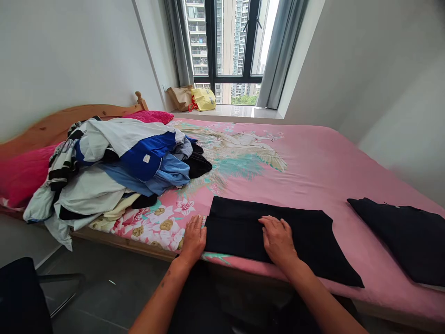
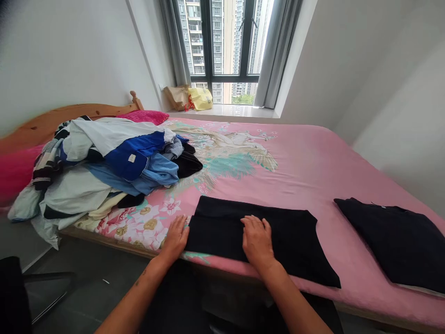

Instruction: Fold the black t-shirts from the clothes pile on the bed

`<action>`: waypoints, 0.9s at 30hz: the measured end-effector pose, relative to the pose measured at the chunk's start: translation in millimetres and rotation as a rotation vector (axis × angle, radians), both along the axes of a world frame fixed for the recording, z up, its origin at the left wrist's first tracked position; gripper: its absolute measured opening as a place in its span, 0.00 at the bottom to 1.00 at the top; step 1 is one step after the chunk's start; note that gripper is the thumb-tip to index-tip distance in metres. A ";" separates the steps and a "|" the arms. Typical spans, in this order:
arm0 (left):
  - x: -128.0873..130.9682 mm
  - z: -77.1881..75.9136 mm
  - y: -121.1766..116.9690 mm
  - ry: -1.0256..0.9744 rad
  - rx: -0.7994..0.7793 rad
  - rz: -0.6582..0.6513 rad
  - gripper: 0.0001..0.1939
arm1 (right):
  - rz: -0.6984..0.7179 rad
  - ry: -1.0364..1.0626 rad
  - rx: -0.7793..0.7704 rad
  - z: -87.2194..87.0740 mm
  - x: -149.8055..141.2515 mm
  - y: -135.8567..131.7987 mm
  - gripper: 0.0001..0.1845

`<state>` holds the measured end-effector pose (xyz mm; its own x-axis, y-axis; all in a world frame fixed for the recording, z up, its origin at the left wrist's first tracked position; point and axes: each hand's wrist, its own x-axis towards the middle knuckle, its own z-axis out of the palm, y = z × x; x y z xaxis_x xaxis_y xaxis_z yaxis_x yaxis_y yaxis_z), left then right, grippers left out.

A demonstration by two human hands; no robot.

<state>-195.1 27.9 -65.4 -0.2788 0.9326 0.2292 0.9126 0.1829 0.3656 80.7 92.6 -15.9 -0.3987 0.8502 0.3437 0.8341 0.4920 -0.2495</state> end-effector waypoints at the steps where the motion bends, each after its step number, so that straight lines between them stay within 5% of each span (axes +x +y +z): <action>1: -5.6 -2.6 -2.0 -0.017 0.028 0.004 0.23 | 0.074 0.022 -0.012 4.7 -11.9 -6.8 0.20; 6: -27.1 -0.8 -22.4 0.050 -0.027 -0.106 0.23 | 0.336 0.146 -0.137 11.9 -86.4 -22.7 0.22; 11: -32.2 15.9 -36.2 0.107 -0.245 -0.201 0.30 | 0.244 0.250 -0.274 -19.8 -134.0 9.4 0.23; 16: -28.9 22.4 -33.4 0.134 -0.358 -0.218 0.42 | 0.178 0.399 -0.256 -51.9 -138.4 28.5 0.22; 22: -9.7 17.9 -9.5 0.251 -0.330 -0.011 0.27 | 0.149 0.497 -0.236 -53.9 -138.8 27.3 0.21; 27: 9.1 10.4 25.2 0.305 -0.315 0.113 0.29 | 0.120 0.620 -0.271 -55.4 -139.8 35.2 0.22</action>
<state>-186.0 53.0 -54.9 -0.3463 0.9378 0.0262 0.9380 0.3465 -0.0064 -59.1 127.8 -71.3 -0.2940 0.9005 0.3205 0.4414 0.4253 -0.7901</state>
